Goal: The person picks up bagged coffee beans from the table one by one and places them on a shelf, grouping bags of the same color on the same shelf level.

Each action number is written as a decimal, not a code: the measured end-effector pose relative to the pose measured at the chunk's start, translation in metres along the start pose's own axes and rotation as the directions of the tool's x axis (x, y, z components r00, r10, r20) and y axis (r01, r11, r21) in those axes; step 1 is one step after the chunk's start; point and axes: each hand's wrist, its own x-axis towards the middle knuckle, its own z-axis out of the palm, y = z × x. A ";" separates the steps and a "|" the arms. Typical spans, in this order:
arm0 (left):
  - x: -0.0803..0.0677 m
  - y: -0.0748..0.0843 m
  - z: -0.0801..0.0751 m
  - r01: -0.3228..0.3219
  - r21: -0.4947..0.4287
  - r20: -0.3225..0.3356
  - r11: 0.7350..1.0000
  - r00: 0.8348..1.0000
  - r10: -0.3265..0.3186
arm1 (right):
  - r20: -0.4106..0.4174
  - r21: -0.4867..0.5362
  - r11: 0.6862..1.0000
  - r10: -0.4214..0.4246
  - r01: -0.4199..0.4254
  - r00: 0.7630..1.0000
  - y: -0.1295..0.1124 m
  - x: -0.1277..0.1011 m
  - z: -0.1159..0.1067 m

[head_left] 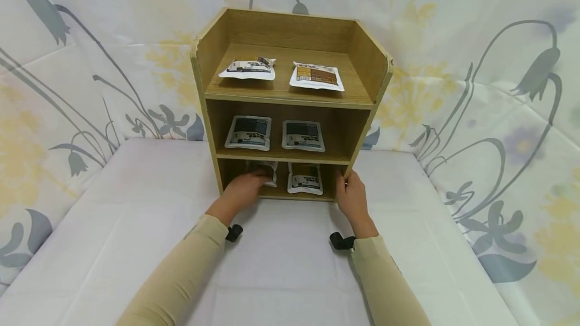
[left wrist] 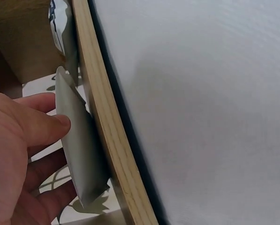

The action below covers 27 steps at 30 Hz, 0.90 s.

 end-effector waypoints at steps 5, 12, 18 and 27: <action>0.001 -0.003 0.002 0.015 -0.010 0.028 1.000 1.000 -0.015 | 0.007 0.004 1.000 0.013 -0.013 1.000 0.001 0.000 0.001; 0.002 -0.004 0.009 0.011 0.022 0.026 1.000 1.000 -0.011 | 0.010 0.005 1.000 0.017 -0.017 1.000 0.001 -0.002 0.002; 0.003 -0.003 0.009 0.010 0.037 0.001 0.999 1.000 -0.010 | 0.008 0.012 1.000 0.013 -0.013 1.000 0.000 0.000 0.001; -0.008 0.000 -0.001 0.023 0.004 -0.037 1.000 0.999 -0.023 | 0.027 -0.001 1.000 -0.003 0.003 1.000 0.002 0.001 0.000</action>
